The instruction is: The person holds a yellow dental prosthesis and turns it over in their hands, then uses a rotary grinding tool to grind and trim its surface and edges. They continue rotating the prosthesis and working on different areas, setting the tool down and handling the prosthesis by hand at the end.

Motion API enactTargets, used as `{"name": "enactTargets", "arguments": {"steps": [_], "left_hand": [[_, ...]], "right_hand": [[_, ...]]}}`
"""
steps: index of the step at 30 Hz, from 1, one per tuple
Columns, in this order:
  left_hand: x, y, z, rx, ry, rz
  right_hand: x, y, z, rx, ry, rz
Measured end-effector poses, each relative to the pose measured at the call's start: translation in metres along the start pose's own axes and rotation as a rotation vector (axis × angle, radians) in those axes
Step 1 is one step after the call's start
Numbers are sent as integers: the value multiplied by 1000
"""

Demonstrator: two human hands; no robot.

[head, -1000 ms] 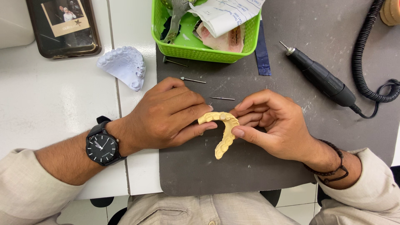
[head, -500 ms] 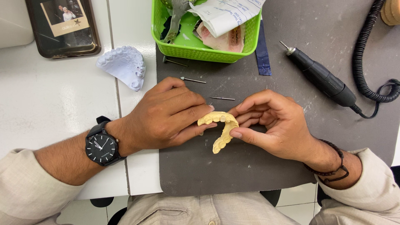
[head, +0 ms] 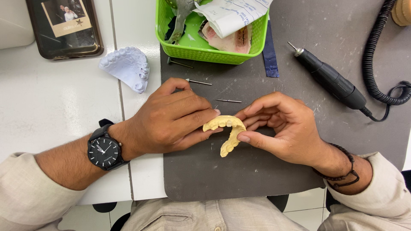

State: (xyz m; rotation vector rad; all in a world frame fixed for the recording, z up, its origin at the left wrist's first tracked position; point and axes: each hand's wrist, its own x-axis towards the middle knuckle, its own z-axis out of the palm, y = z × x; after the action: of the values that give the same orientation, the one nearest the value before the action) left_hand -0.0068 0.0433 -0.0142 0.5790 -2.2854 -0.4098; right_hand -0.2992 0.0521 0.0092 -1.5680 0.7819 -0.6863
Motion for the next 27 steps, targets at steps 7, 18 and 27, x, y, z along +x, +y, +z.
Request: {"name": "enactTargets", "arguments": {"steps": [7,18,27], "left_hand": [[1,0,0,-5,3,-2],[1,0,1,-12,-21,-13],[1,1,-1,-14,-20,-7]], "right_hand": [[-1,1,0,26,8,23],[-2,3,-2,42,-7,42],[-2,2,-1,42,-1,56]]}}
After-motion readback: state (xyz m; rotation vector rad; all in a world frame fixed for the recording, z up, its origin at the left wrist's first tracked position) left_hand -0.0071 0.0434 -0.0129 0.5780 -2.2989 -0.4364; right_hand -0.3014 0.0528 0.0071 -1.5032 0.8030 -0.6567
